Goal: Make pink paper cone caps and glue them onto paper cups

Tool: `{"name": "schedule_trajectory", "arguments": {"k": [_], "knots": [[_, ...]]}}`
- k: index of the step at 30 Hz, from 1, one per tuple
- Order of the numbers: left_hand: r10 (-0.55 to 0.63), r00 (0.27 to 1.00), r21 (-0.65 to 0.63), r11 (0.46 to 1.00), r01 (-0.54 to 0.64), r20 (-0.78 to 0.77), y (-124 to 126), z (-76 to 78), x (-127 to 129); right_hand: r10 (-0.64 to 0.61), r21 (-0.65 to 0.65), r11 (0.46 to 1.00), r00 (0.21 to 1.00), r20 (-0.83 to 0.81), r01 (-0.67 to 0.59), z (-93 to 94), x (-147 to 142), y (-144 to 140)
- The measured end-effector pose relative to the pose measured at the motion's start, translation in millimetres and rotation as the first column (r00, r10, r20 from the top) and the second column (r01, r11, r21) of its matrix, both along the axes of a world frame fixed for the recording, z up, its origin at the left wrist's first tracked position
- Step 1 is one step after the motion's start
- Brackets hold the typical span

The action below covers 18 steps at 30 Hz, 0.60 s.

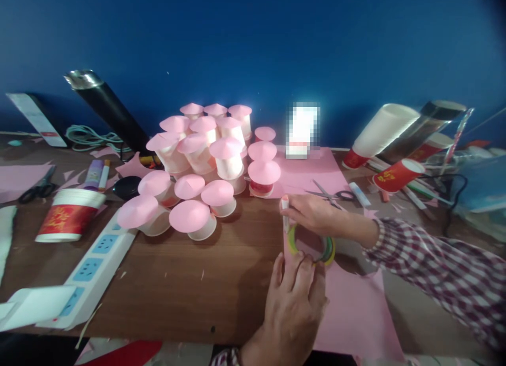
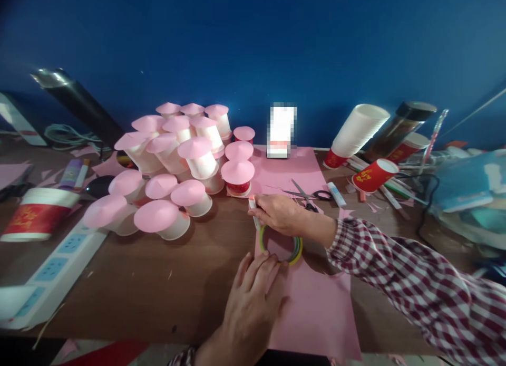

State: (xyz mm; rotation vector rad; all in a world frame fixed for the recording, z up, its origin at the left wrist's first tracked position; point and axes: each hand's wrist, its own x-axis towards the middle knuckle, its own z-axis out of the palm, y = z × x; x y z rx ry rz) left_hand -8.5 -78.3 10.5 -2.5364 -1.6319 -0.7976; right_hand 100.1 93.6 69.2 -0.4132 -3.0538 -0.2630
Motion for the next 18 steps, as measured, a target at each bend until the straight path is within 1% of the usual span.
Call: {"name": "schedule_trajectory", "arguments": {"k": [3, 6, 9, 14, 18], "knots": [[-0.007, 1.000, 0.001, 1.000, 0.007, -0.006, 0, 0.6, 0, 0.012, 0.091, 0.996, 0.999, 0.045, -0.016, 3.3, -1, -2], [-0.013, 1.000, -0.014, 1.000, 0.013, -0.019, 0, 1.8, 0, 0.017, 0.121, 0.992, 0.999, 0.052, -0.023, 5.0, -1, -2], [-0.015, 1.000, -0.016, 1.000, 0.015, -0.015, 1, 2.7, 0, 0.022, 0.166, 0.986, 0.998, 0.057, -0.031, 2.0, 2, 0], [-0.017, 1.000, -0.037, 0.999, 0.016, -0.012, 2, 3.0, 0, -0.011, 0.180, 0.984, 0.997, 0.082, -0.004, -4.3, 10, 6], [-0.020, 1.000, -0.028, 0.999, 0.020, -0.018, 2, 3.6, -1, -0.032, 0.212, 0.977, 0.999, 0.042, 0.023, -5.6, 19, 11]]}}
